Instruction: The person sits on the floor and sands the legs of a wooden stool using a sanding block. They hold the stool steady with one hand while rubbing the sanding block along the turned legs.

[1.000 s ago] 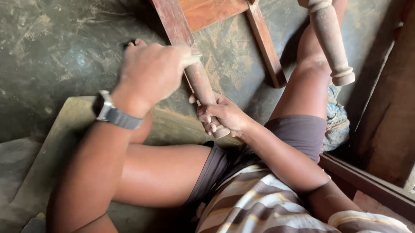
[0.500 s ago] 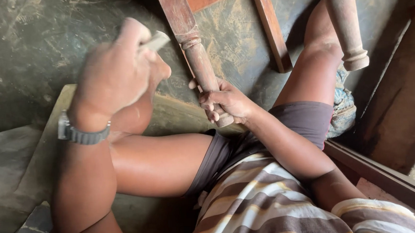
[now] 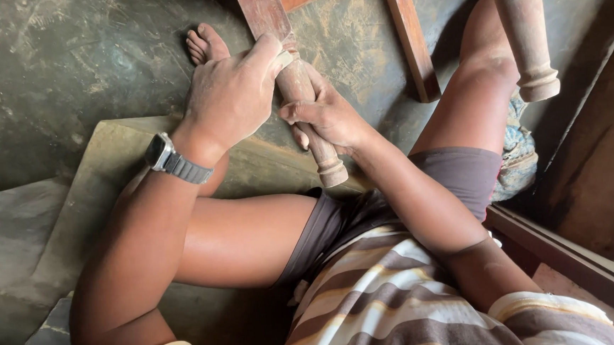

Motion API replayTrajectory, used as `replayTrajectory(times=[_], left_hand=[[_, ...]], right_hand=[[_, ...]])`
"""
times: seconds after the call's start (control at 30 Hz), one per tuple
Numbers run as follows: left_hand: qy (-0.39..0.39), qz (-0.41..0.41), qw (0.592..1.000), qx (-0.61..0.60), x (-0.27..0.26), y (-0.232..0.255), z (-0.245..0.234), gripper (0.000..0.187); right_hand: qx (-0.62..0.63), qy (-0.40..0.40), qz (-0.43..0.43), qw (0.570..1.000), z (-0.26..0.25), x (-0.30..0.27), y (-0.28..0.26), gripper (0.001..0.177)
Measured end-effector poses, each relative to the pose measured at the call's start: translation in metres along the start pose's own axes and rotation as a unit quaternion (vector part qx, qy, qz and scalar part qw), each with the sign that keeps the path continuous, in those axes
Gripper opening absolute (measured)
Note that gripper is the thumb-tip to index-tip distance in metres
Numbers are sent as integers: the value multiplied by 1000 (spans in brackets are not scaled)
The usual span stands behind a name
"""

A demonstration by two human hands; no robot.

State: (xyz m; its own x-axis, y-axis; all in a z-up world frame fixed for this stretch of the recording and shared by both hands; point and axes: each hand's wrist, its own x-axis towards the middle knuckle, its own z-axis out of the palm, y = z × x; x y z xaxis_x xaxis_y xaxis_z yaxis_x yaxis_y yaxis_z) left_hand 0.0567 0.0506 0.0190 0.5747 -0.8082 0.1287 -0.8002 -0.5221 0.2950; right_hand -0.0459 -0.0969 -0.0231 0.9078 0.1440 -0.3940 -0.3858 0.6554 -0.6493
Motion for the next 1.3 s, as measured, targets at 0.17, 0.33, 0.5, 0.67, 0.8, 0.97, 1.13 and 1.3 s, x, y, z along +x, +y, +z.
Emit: replayTrajectory(times=[0.17,0.33,0.5,0.67,0.8,0.97,1.13,1.3], left_hand=[[48,23,995,83,-1,2,13,6],[21,37,996,74,-1,-1,1,5],[53,77,994,63,4,2,13,15],[-13,16,997,68,-2,-3,-3,27],[7,-19,996,82,4,-1,18,23],[-54,-17,998,-2,3,-14,6,18],[30,58,995,69,11,2,6,14],[-101,-8,991,83,20,7,-11,27]], right_hand=[[9,7,4,1000,-2,3,5,47],[-30,-1,23,999,-3,0,-5,51],[-32,-22,40,998,-7,-1,-1,42],[-8,-42,17,999,-18,5,8,56],[-23,-7,-45,999,-17,4,22,73],[-22,-17,-53,998,-17,4,16,72],[-6,-48,18,999,-16,3,7,45],[-19,-44,14,999,-23,7,7,61]])
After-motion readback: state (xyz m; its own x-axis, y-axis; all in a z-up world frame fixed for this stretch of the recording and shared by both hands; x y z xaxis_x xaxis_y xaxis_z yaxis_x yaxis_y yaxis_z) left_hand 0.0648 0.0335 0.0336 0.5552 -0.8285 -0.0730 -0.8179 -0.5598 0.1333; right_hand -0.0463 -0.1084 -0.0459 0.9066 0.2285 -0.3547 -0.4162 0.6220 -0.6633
